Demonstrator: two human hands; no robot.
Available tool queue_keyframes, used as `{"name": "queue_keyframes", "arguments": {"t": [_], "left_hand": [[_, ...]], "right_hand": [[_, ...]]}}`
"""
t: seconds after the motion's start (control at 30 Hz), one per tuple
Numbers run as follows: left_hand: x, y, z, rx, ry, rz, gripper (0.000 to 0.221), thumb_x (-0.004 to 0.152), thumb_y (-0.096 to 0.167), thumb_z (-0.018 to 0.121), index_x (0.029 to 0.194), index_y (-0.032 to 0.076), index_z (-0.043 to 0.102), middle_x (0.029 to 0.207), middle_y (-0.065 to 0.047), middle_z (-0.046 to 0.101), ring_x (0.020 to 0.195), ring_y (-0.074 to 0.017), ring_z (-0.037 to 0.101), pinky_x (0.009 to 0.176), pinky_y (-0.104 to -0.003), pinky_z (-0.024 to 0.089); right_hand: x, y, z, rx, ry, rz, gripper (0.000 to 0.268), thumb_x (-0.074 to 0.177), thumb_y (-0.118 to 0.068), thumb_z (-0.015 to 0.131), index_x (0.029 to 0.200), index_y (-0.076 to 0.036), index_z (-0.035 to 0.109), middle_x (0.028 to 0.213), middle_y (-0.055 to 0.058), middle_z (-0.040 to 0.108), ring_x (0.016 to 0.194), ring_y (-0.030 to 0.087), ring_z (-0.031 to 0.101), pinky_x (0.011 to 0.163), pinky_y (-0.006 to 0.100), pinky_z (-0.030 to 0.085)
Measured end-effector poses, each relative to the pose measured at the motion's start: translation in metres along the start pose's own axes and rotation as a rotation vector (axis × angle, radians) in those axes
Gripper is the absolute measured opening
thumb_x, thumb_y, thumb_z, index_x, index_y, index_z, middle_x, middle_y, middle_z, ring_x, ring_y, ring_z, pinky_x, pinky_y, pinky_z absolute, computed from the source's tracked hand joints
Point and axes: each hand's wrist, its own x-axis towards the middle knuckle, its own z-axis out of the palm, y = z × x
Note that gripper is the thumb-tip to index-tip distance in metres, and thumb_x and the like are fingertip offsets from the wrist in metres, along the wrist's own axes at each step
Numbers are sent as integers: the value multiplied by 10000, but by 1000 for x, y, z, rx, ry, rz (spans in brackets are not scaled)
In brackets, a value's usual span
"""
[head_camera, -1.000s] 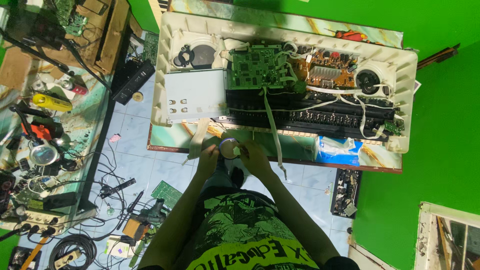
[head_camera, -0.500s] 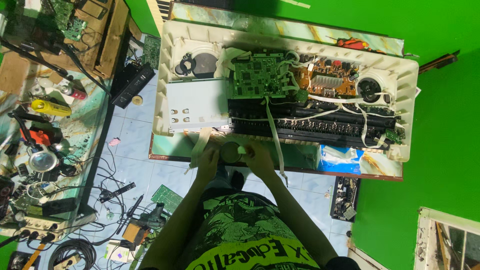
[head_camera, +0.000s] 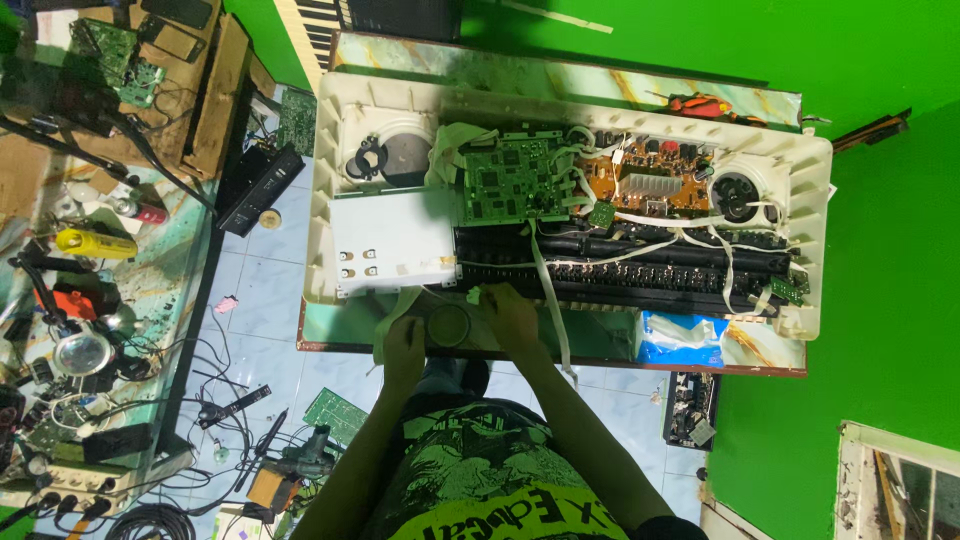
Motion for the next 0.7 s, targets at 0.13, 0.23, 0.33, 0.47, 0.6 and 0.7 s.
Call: {"name": "queue_keyframes", "arguments": {"t": [0.13, 0.23, 0.33, 0.47, 0.6, 0.7], "left_hand": [[9, 15, -10, -65, -43, -90, 268, 967, 208, 644, 1116, -2, 717, 963, -177, 738, 845, -248, 704, 755, -353, 538], [16, 32, -17, -20, -91, -180, 260, 970, 209, 644, 1120, 19, 742, 910, -164, 750, 775, -240, 705, 719, -352, 540], [20, 48, -21, -20, -118, -175, 246, 973, 200, 639, 1122, 37, 748, 901, -153, 753, 741, -233, 697, 694, -352, 535], [29, 61, -25, -63, -110, -8, 221, 995, 174, 633, 1146, 45, 730, 962, -160, 752, 796, -217, 711, 713, -338, 544], [40, 68, -27, -59, -154, -139, 238, 969, 167, 643, 1164, 56, 720, 871, -161, 756, 660, -235, 703, 620, -357, 525], [45, 70, -27, 82, -180, -235, 231, 977, 177, 674, 1172, 78, 750, 734, -217, 688, 586, -302, 636, 596, -391, 483]], "right_hand": [[9, 2, 14, -87, 33, -154, 197, 937, -225, 699, 1093, -114, 745, 1024, 91, 701, 881, 341, 697, 740, 436, 561], [13, -1, 21, -22, 26, -221, 204, 918, -224, 696, 1084, -113, 743, 1017, 86, 686, 874, 336, 695, 736, 430, 569], [17, 0, 22, -42, -27, -182, 191, 895, -242, 724, 1030, -107, 737, 989, 88, 675, 857, 339, 693, 717, 439, 565], [8, 8, 12, -78, -26, -46, 183, 886, -231, 731, 1012, -98, 739, 978, 96, 675, 841, 353, 688, 698, 457, 556], [13, 8, 21, -84, 83, -220, 165, 903, -214, 706, 1008, -86, 713, 1027, 112, 672, 877, 349, 689, 722, 441, 567], [21, 2, 26, -87, -132, -229, 129, 933, -126, 639, 1029, -114, 724, 1040, 93, 682, 951, 335, 689, 773, 435, 564]]}}
